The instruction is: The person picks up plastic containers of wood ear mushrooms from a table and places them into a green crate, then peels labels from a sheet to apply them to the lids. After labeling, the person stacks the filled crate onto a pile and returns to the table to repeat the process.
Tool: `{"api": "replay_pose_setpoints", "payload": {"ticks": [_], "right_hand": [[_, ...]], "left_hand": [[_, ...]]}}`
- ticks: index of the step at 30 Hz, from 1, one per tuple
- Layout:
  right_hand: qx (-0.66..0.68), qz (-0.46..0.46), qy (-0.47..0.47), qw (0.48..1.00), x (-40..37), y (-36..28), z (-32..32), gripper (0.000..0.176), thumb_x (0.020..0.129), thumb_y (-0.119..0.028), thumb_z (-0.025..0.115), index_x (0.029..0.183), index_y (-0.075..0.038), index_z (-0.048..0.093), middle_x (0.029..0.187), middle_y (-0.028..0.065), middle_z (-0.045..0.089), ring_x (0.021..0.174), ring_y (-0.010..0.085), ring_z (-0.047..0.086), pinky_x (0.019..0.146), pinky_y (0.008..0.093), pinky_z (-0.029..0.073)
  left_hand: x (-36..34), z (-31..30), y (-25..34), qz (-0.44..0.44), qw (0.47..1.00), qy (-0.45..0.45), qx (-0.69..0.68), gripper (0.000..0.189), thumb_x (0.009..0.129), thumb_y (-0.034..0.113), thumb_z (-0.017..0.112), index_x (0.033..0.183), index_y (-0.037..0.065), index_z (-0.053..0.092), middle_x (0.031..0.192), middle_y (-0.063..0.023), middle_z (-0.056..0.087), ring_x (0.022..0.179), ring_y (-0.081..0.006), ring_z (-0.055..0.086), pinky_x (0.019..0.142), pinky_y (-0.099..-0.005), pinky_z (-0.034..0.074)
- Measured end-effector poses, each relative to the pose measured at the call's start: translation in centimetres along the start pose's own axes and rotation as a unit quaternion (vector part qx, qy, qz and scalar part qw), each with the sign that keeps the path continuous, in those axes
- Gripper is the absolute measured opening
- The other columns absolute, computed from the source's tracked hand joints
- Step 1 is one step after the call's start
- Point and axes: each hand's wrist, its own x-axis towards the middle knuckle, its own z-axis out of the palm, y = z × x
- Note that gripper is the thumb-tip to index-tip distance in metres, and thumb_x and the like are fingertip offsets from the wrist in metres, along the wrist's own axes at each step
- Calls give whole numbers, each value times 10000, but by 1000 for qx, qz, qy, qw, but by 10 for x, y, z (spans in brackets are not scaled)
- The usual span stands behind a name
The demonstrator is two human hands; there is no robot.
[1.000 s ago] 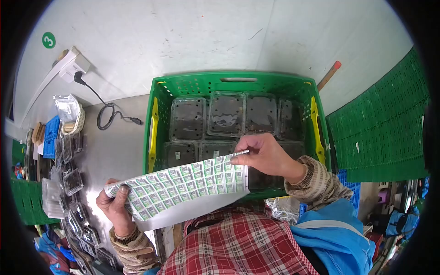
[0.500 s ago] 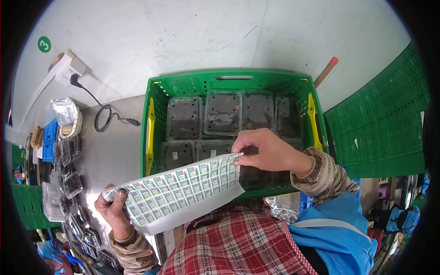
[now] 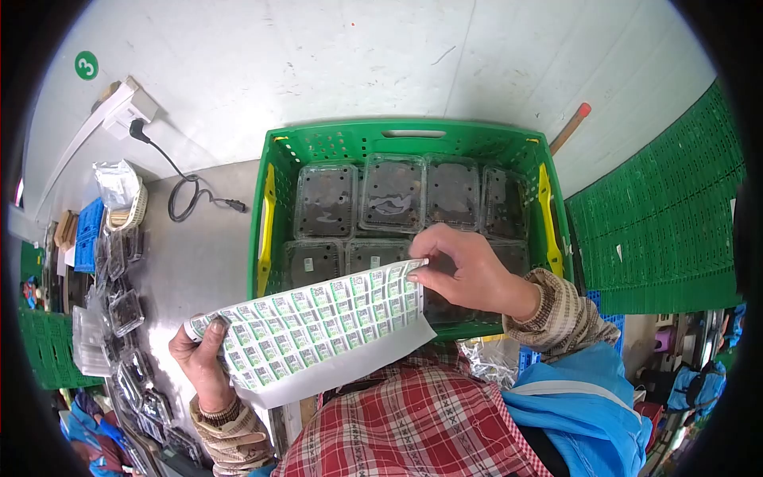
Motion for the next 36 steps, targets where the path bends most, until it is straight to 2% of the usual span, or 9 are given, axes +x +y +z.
{"api": "replay_pose_setpoints", "payload": {"ticks": [5, 7, 11, 13, 25, 31, 33, 35, 36], "right_hand": [[-23, -4, -10, 1000, 6, -6, 0, 308, 740, -64, 654, 1038, -41, 579, 916, 129, 599, 785, 266, 614, 660, 320, 488], [3, 87, -121, 989, 7, -6, -5, 342, 738, -91, 663, 1068, -46, 584, 948, 131, 600, 816, 271, 613, 682, 337, 487], [-9, 137, -163, 977, 13, -6, -8, 341, 733, -130, 673, 1057, -55, 593, 945, 111, 603, 865, 272, 604, 697, 339, 487], [-87, -48, -73, 992, 17, -1, -1, 321, 737, -154, 662, 1043, -75, 602, 905, 81, 600, 863, 263, 593, 681, 343, 488], [-337, -213, -41, 916, 0, -4, 32, 126, 656, -129, 584, 772, -100, 544, 726, 14, 465, 699, 179, 525, 546, 295, 444], [-305, -243, -8, 921, -26, 13, 41, 159, 672, -116, 614, 818, -56, 597, 767, 22, 507, 678, 173, 526, 559, 282, 445], [-73, -73, -13, 995, -26, 30, 30, 86, 726, -96, 613, 777, -27, 606, 710, 45, 544, 646, 194, 555, 569, 295, 464], [127, 312, -57, 940, -16, 50, -14, 92, 771, -96, 627, 813, -15, 636, 701, 97, 603, 625, 230, 590, 572, 293, 471], [64, 300, -73, 949, -21, 74, -31, 124, 752, -145, 641, 800, -31, 636, 683, 115, 606, 624, 246, 595, 581, 324, 478]], "left_hand": [[-1, 6, 5, -52, 999, -17, -6, 24, 784, 7, 621, 801, 1, 638, 734, -67, 649, 602, -103, 579, 583, -223, 465], [1, 5, 6, -56, 998, -22, -2, 22, 782, 12, 624, 795, 0, 638, 722, -66, 646, 596, -103, 580, 576, -225, 464], [1, 6, 6, -92, 995, -27, 16, 29, 788, 22, 626, 797, -2, 637, 713, -68, 647, 581, -101, 577, 555, -227, 461], [0, 10, 5, -102, 994, -33, 23, 35, 789, 29, 630, 798, -4, 637, 711, -69, 648, 576, -100, 575, 548, -226, 459], [2, 16, -16, -187, 981, -44, 5, 81, 797, 39, 647, 800, -41, 631, 689, -69, 643, 552, -94, 566, 520, -221, 454], [4, 6, -43, -246, 966, -81, -13, 108, 811, 74, 630, 816, -33, 618, 706, -84, 643, 571, -119, 591, 541, -233, 480], [4, 2, -48, -251, 966, -60, -5, 123, 821, 73, 615, 846, -47, 608, 740, -100, 646, 586, -131, 599, 551, -243, 491], [3, -1, -45, -246, 969, -32, -10, 131, 820, 75, 622, 844, -52, 607, 734, -94, 643, 577, -121, 590, 540, -236, 481], [3, -1, -44, -235, 972, 1, -18, 139, 818, 77, 630, 842, -58, 607, 728, -88, 640, 569, -112, 582, 529, -229, 471]]}}
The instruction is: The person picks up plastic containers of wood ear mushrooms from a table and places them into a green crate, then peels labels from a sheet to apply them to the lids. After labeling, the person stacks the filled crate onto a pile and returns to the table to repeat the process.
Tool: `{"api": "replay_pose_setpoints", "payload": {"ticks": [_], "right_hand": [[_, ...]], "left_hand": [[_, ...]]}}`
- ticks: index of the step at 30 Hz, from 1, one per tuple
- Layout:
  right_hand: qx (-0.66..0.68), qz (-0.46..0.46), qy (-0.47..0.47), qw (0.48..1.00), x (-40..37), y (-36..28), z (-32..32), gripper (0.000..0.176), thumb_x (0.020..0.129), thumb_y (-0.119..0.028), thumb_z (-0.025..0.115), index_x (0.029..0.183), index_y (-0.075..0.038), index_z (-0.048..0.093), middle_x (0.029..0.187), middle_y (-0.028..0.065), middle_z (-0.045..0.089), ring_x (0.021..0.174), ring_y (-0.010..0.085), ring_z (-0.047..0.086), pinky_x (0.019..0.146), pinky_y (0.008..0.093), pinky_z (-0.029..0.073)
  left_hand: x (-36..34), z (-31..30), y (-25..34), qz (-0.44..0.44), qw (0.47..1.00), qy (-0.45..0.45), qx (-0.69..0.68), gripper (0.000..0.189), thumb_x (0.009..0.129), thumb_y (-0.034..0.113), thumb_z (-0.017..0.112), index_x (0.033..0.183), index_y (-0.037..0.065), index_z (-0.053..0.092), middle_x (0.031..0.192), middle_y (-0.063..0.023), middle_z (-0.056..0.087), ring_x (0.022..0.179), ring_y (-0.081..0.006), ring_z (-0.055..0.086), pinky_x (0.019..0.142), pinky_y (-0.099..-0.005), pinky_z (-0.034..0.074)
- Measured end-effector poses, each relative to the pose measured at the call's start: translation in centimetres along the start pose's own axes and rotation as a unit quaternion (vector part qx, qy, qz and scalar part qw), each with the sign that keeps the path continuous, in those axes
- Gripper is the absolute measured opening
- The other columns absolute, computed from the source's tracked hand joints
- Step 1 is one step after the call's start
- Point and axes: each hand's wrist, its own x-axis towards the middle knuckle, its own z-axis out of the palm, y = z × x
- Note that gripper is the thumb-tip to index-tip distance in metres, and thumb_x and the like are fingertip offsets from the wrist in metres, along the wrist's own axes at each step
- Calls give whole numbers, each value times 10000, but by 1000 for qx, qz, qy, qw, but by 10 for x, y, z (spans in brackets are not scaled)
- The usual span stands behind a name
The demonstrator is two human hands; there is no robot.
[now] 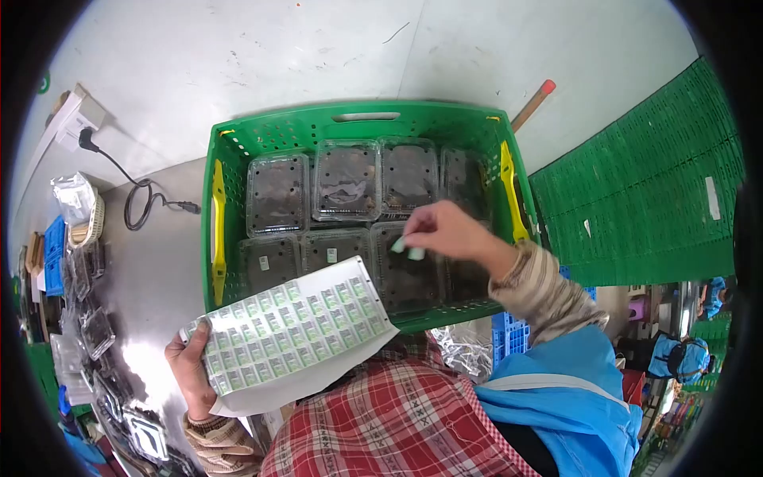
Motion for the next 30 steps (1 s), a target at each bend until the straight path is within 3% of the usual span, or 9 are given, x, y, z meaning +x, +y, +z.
{"api": "replay_pose_setpoints", "payload": {"ticks": [5, 7, 10, 14, 17, 20, 24, 26, 30], "right_hand": [[-283, -31, -32, 958, 20, 49, 4, 202, 709, -254, 677, 791, -74, 635, 697, 138, 621, 659, 285, 612, 606, 390, 485], [-481, -61, 73, 872, 21, 56, 8, 223, 689, -273, 693, 800, -90, 631, 707, 110, 629, 687, 287, 619, 613, 401, 480], [-449, -12, 148, 881, 1, 52, -43, 228, 682, -287, 699, 809, -111, 628, 698, 78, 629, 706, 281, 622, 614, 400, 473], [-301, 100, -3, 948, -27, 57, -88, 227, 638, -212, 733, 796, -90, 625, 708, 74, 637, 731, 260, 624, 629, 394, 475], [-374, 52, -64, 924, -31, 69, -74, 294, 620, -192, 752, 835, -56, 605, 749, 77, 634, 754, 259, 624, 640, 389, 476], [-574, 35, 23, 818, -28, 64, -73, 426, 588, -212, 769, 920, -49, 558, 847, 111, 601, 809, 297, 604, 658, 383, 468], [-416, 78, 61, 904, 4, 47, -133, 366, 580, -148, 749, 869, -36, 554, 828, 130, 590, 806, 314, 588, 657, 391, 460], [-299, -13, 104, 948, 32, 56, -155, 301, 581, -66, 703, 832, -19, 544, 816, 145, 583, 802, 321, 578, 657, 394, 454], [-452, -87, 84, 884, 83, 106, -164, 362, 585, -16, 696, 915, -7, 548, 861, 174, 556, 786, 334, 575, 676, 411, 473]], "left_hand": [[1, -3, -3, -2, 1000, -15, 16, 139, 820, 71, 621, 848, -62, 599, 728, -77, 633, 581, -112, 578, 545, -225, 471], [1, -1, -2, 2, 999, -11, 42, 131, 818, 73, 621, 843, -55, 601, 721, -68, 627, 584, -108, 570, 555, -229, 464], [-5, -2, 0, 17, 997, 18, 70, 128, 819, 89, 617, 842, -37, 611, 724, -64, 628, 587, -106, 568, 562, -233, 460], [-2, -3, -10, 7, 1000, -14, 19, 126, 813, 81, 627, 847, -40, 619, 734, -78, 641, 596, -111, 577, 564, -224, 461], [-3, 5, -13, 2, 1000, -12, 22, 131, 807, 82, 641, 833, -45, 620, 729, -77, 642, 588, -108, 576, 565, -221, 463], [-6, 14, -9, 13, 999, -24, 34, 151, 799, 95, 657, 828, -48, 620, 711, -78, 641, 569, -103, 568, 562, -223, 462], [-8, 19, -7, 23, 999, -26, 20, 139, 794, 89, 659, 817, -44, 622, 706, -74, 639, 564, -99, 564, 556, -223, 458], [-9, 19, -7, 20, 999, -34, 31, 111, 814, 85, 632, 831, -22, 608, 719, -54, 631, 571, -89, 556, 551, -216, 453], [-17, 27, -1, 25, 999, -19, 41, 114, 791, 85, 660, 799, -17, 612, 695, -54, 628, 557, -85, 545, 534, -223, 442]]}}
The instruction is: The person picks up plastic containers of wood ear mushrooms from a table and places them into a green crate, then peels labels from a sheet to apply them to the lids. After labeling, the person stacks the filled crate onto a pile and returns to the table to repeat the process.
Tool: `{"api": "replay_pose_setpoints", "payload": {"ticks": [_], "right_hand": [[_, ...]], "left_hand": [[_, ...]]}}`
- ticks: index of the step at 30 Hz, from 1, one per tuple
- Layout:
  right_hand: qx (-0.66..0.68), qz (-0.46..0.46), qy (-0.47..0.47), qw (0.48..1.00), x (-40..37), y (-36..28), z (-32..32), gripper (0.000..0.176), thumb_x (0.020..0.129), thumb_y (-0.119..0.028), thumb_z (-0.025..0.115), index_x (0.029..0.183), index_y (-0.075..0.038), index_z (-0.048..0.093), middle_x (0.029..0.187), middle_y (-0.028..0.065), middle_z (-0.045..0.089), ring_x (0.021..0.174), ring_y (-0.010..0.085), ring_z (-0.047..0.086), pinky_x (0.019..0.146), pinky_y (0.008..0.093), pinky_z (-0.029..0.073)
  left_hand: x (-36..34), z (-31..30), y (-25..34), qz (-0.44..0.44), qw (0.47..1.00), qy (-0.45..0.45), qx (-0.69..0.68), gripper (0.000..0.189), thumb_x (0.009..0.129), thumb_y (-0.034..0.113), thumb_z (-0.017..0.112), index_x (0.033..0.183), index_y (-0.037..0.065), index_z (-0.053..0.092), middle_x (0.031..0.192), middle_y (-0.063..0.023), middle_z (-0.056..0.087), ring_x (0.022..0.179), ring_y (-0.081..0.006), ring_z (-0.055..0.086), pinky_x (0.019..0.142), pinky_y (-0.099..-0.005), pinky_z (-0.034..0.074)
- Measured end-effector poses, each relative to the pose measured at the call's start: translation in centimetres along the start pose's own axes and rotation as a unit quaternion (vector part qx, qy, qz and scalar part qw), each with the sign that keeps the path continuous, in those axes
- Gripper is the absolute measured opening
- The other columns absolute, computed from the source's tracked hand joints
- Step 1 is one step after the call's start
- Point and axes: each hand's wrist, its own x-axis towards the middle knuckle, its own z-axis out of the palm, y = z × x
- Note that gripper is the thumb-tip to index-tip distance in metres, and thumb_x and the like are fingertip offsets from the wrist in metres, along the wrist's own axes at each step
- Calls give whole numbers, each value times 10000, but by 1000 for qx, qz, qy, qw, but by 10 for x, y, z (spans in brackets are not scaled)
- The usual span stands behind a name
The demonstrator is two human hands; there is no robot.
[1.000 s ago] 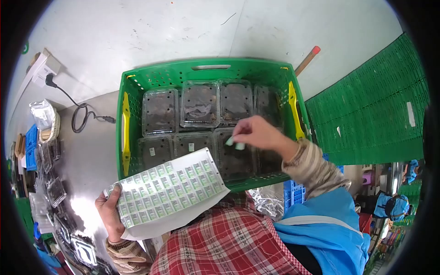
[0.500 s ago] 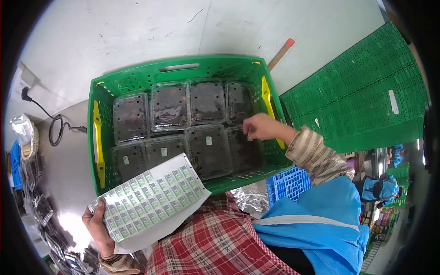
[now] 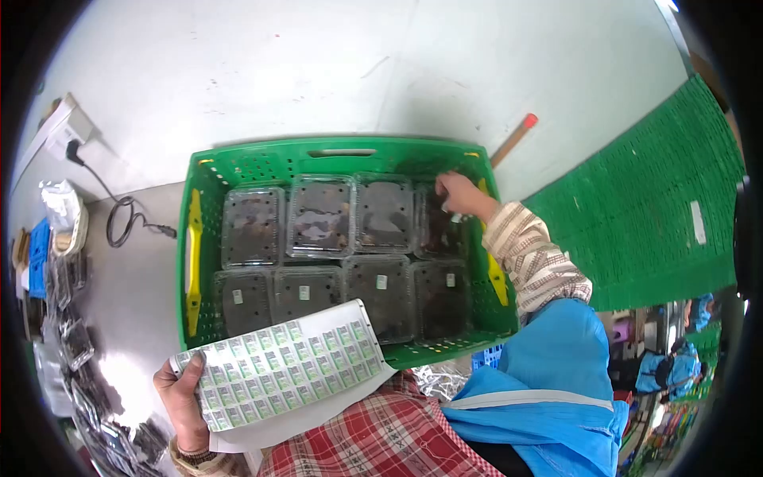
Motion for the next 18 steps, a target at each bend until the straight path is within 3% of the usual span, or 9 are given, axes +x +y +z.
{"api": "replay_pose_setpoints", "payload": {"ticks": [1, 3, 5, 7, 9, 12, 15, 16, 18], "right_hand": [[3, -12, 1, 1000, 2, -3, 2, 362, 585, -16, 696, 915, -7, 548, 861, 174, 556, 786, 334, 575, 676, 411, 473], [-153, 65, 54, 985, 5, -15, -5, 356, 575, -23, 710, 896, -8, 557, 869, 177, 543, 789, 340, 575, 686, 410, 485], [-155, 84, 18, 984, 20, -45, -30, 381, 568, -31, 730, 909, -12, 561, 880, 162, 551, 801, 308, 592, 700, 373, 500], [94, -2, -45, 995, 36, -68, -40, 399, 577, -5, 723, 939, -12, 553, 886, 130, 560, 798, 258, 604, 702, 338, 505], [232, -38, -105, 966, 61, -76, -19, 348, 613, 31, 680, 931, -3, 542, 888, 97, 564, 822, 193, 592, 688, 311, 495], [164, -86, -88, 979, 84, -83, 13, 336, 608, 75, 632, 919, -1, 529, 903, 108, 551, 835, 222, 589, 692, 331, 490], [-39, -160, 56, 985, 84, -80, 25, 368, 593, 72, 604, 939, -13, 513, 950, 133, 524, 839, 309, 575, 716, 388, 480], [-70, -166, 79, 980, 79, -93, 18, 320, 627, 27, 624, 929, -19, 527, 932, 127, 533, 827, 285, 580, 719, 366, 481], [128, -145, 52, 980, 60, -163, -19, 304, 665, -17, 658, 956, -26, 568, 939, 112, 559, 825, 237, 586, 733, 329, 480]], "left_hand": [[-1, -3, 0, 4, 1000, 12, 0, 114, 791, 85, 660, 799, -17, 612, 695, -54, 628, 557, -85, 545, 534, -223, 442], [-3, -8, -3, 17, 1000, 19, -13, 92, 791, 39, 634, 801, -50, 616, 691, -71, 635, 543, -83, 541, 526, -216, 438], [-5, -6, 1, 16, 999, 32, -18, 88, 790, 34, 635, 800, -51, 616, 689, -71, 635, 545, -80, 541, 525, -215, 439], [-7, -5, -1, 16, 999, 29, -22, 89, 785, 31, 641, 804, -53, 618, 694, -75, 639, 552, -83, 551, 529, -216, 444], [-6, -4, 1, 12, 999, 26, -23, 92, 783, 31, 644, 805, -55, 619, 698, -79, 641, 557, -86, 557, 530, -216, 446], [-10, 0, 8, 5, 999, 38, -1, 101, 768, 16, 641, 817, -69, 617, 707, -86, 642, 579, -105, 578, 533, -225, 457], [-16, 5, 17, -11, 996, 75, 37, 115, 762, 14, 643, 822, -81, 617, 692, -82, 639, 569, -108, 578, 522, -229, 460], [-20, 4, 19, -16, 997, 69, 26, 109, 772, 13, 641, 828, -78, 622, 693, -84, 642, 566, -105, 580, 522, -226, 464], [-20, 4, 21, -8, 999, 45, -3, 94, 791, 10, 633, 839, -71, 630, 700, -90, 650, 566, -101, 588, 521, -220, 474]]}}
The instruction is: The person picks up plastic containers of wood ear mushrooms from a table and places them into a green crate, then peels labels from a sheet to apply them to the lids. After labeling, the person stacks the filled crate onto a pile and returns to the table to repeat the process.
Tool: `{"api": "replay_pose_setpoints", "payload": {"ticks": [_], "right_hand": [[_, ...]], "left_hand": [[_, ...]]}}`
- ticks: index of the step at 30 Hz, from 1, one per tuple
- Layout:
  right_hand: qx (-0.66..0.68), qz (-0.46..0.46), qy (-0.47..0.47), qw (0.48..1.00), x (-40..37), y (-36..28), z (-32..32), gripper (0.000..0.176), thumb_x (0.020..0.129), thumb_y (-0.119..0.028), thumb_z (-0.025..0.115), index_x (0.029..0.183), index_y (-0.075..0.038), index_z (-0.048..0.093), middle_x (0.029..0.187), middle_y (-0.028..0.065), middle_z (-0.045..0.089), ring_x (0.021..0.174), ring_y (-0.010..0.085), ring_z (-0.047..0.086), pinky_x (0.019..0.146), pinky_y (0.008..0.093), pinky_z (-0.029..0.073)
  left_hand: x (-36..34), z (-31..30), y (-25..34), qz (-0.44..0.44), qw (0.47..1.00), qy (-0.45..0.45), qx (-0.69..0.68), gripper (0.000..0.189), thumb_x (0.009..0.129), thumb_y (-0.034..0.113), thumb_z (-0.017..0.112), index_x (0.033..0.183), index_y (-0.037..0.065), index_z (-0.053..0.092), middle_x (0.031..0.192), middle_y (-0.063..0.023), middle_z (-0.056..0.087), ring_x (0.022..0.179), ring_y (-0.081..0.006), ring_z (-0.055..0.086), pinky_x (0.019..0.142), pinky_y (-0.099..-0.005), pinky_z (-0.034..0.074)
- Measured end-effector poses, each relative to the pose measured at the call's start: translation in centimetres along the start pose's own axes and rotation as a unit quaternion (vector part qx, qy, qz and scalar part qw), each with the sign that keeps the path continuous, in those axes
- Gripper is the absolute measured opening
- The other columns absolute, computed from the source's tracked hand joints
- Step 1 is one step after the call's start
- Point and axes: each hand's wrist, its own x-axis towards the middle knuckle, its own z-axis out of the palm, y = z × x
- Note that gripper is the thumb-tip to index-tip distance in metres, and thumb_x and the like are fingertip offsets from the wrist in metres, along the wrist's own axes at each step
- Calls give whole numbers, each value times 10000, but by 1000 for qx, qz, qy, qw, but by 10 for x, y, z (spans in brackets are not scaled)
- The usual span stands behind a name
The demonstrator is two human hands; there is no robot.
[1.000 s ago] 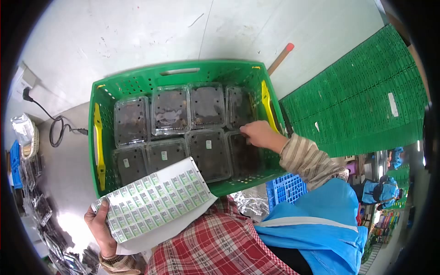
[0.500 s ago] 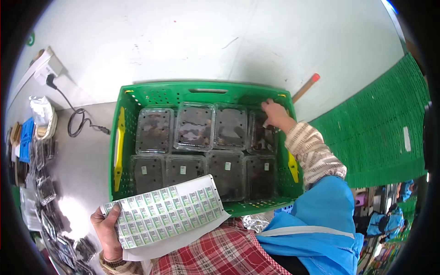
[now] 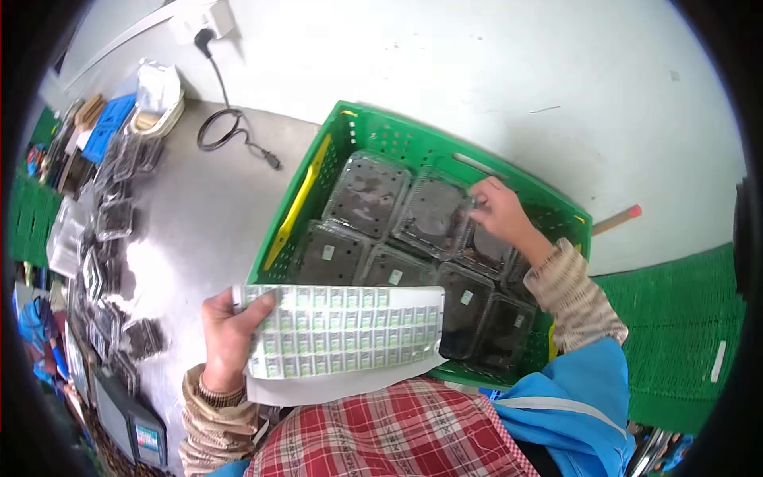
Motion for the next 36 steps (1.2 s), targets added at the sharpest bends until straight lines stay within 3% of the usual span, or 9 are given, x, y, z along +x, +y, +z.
{"api": "replay_pose_setpoints", "payload": {"ticks": [2, 4, 7, 13, 19, 23, 25, 30, 36], "right_hand": [[225, -16, -114, 968, -4, -90, -7, 379, 702, -139, 740, 1037, -24, 606, 984, 85, 587, 843, 164, 574, 753, 288, 471], [264, -121, -202, 935, -10, -145, 6, 372, 712, -159, 741, 1033, -25, 608, 971, 75, 587, 828, 165, 571, 737, 292, 471], [150, -194, -150, 958, -19, -164, 34, 301, 712, -141, 709, 973, -30, 609, 892, 94, 563, 770, 247, 575, 668, 325, 491], [56, -249, -6, 967, -28, -174, 46, 252, 678, -187, 689, 880, -55, 615, 812, 53, 540, 777, 224, 568, 623, 343, 494], [-2, -252, 0, 968, -29, -178, 51, 236, 659, -215, 703, 785, -57, 582, 758, 51, 507, 734, 223, 550, 622, 337, 473], [-46, -260, 24, 964, -35, -181, 50, 224, 659, -164, 698, 830, -49, 611, 751, 40, 515, 679, 203, 539, 571, 317, 459], [-91, -280, 43, 955, -40, -180, 55, 143, 631, -133, 619, 723, -51, 545, 730, 55, 483, 702, 204, 522, 597, 313, 442], [-129, -314, 91, 936, -46, -185, 57, 239, 628, -97, 616, 845, 2, 603, 715, 51, 484, 654, 188, 498, 559, 294, 423], [-124, -372, 108, 913, -44, -180, 56, 228, 596, -95, 587, 783, 34, 567, 711, 71, 474, 644, 195, 480, 554, 282, 406]], "left_hand": [[1, -3, -2, 8, 999, -32, -25, 83, 806, 13, 632, 847, -59, 637, 717, -103, 660, 573, -102, 602, 518, -218, 487], [2, -3, -3, 16, 999, -35, -33, 85, 806, 18, 636, 845, -58, 636, 714, -103, 660, 573, -104, 604, 517, -220, 489], [2, -3, -3, 22, 999, -30, -38, 90, 806, 24, 641, 843, -58, 635, 709, -102, 658, 572, -107, 606, 515, -222, 490], [4, -3, -7, 9, 999, -25, -46, 98, 805, 23, 642, 850, -63, 636, 714, -102, 658, 575, -108, 604, 515, -225, 491], [4, -4, -6, 6, 998, -29, -63, 105, 802, 16, 639, 864, -70, 636, 722, -102, 656, 585, -114, 607, 520, -229, 492], [6, -3, -7, -13, 998, -27, -62, 96, 794, 2, 630, 856, -73, 631, 717, -104, 652, 573, -117, 604, 515, -230, 490], [6, -1, -10, -11, 997, -28, -77, 95, 792, -1, 628, 853, -74, 629, 715, -104, 651, 568, -117, 602, 513, -231, 489], [10, -6, -17, -14, 997, -20, -72, 93, 794, 33, 634, 813, -56, 615, 698, -95, 644, 544, -116, 592, 510, -229, 480], [14, -10, -20, -47, 994, -21, -97, 108, 799, 31, 626, 824, -73, 615, 707, -109, 646, 550, -125, 597, 509, -237, 483]]}}
